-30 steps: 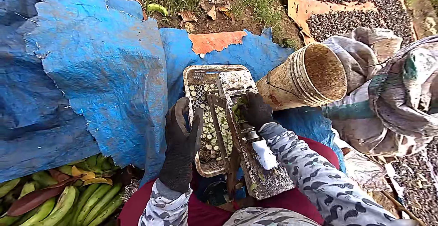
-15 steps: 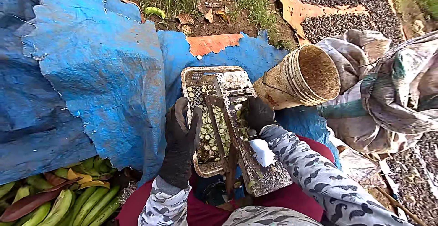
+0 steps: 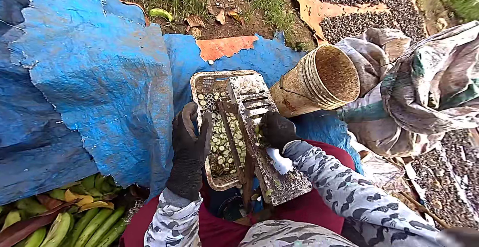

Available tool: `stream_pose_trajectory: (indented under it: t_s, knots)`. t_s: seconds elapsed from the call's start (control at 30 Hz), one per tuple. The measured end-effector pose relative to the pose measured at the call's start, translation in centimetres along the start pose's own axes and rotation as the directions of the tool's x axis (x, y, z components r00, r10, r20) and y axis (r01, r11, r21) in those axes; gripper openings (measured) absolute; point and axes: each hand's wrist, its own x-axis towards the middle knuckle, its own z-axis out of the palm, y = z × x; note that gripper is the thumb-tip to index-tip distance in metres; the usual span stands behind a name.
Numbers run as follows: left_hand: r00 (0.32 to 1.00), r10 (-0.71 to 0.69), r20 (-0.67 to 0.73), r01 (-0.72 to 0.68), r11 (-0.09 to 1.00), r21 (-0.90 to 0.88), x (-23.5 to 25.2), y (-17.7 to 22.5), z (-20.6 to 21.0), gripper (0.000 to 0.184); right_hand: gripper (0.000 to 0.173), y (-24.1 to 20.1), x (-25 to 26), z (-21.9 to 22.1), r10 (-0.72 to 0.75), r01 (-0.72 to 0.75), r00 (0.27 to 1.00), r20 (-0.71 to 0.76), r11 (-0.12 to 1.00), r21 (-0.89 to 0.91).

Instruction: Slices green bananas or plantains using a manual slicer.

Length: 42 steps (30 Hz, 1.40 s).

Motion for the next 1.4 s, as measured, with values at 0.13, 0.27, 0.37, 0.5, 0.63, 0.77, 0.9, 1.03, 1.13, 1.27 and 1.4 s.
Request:
stream_pose_trajectory:
  t_s: [0.13,0.27,0.37,0.5,0.63,0.77,0.9,1.03,1.13,1.27,1.4]
  knots:
    - [0.998,0.055,-0.019,-0.056,0.998,-0.012,0.3,0.1,0.2,0.054,0.064,1.0,-2.3,-1.1,0.005,-0.004,0.999,-0.045,1.000,0.018]
    - [0.998,0.055,-0.031,-0.055,0.998,-0.001,0.0,-1.1,-0.6,0.052,0.067,3.9,-3.0,-0.1,-0.298,0.275,0.864,-0.405,0.954,-0.115]
    - [0.999,0.038,-0.038,-0.039,0.999,-0.023,0.5,-1.0,-0.9,0.052,0.054,4.8,0.6,1.3,-0.549,0.563,0.795,-0.257,0.826,-0.023]
    - [0.999,-0.014,-0.049,0.011,0.998,-0.065,0.5,0.1,-0.6,0.051,0.036,6.0,-1.6,3.6,-0.474,0.527,0.850,-0.231,0.763,0.374]
    - [0.999,-0.047,-0.014,0.045,0.995,-0.091,0.0,0.2,-0.5,0.055,0.040,5.7,-4.9,5.3,-0.459,0.577,0.786,-0.414,0.785,0.225]
    - [0.999,-0.041,0.007,0.041,0.997,-0.064,0.0,0.0,0.1,0.054,0.033,0.4,3.6,3.0,-0.332,0.401,0.864,-0.378,0.908,0.120]
    - [0.999,-0.039,-0.031,0.038,0.999,-0.039,0.5,-0.1,-0.5,0.052,0.033,-0.3,6.7,1.8,-0.359,0.443,0.862,-0.358,0.876,0.188]
    - [0.999,-0.026,-0.021,0.025,0.999,-0.031,0.3,-0.2,-1.1,0.054,0.030,2.6,-1.0,4.4,-0.431,0.530,0.816,-0.386,0.824,0.200]
    - [1.000,-0.027,-0.006,0.027,0.999,-0.020,0.0,0.0,-0.7,0.055,0.033,2.1,-2.3,5.0,-0.402,0.495,0.800,-0.444,0.861,0.112]
    - [0.999,-0.024,-0.023,0.024,1.000,-0.009,0.1,0.0,-0.4,0.051,0.042,-2.0,6.3,3.0,-0.204,0.266,0.883,-0.423,0.959,0.093]
    - [0.996,-0.029,-0.089,0.023,0.997,-0.071,0.8,-1.2,-1.4,0.056,0.058,-1.5,10.8,-1.0,-0.237,0.336,0.937,-0.256,0.808,0.484]
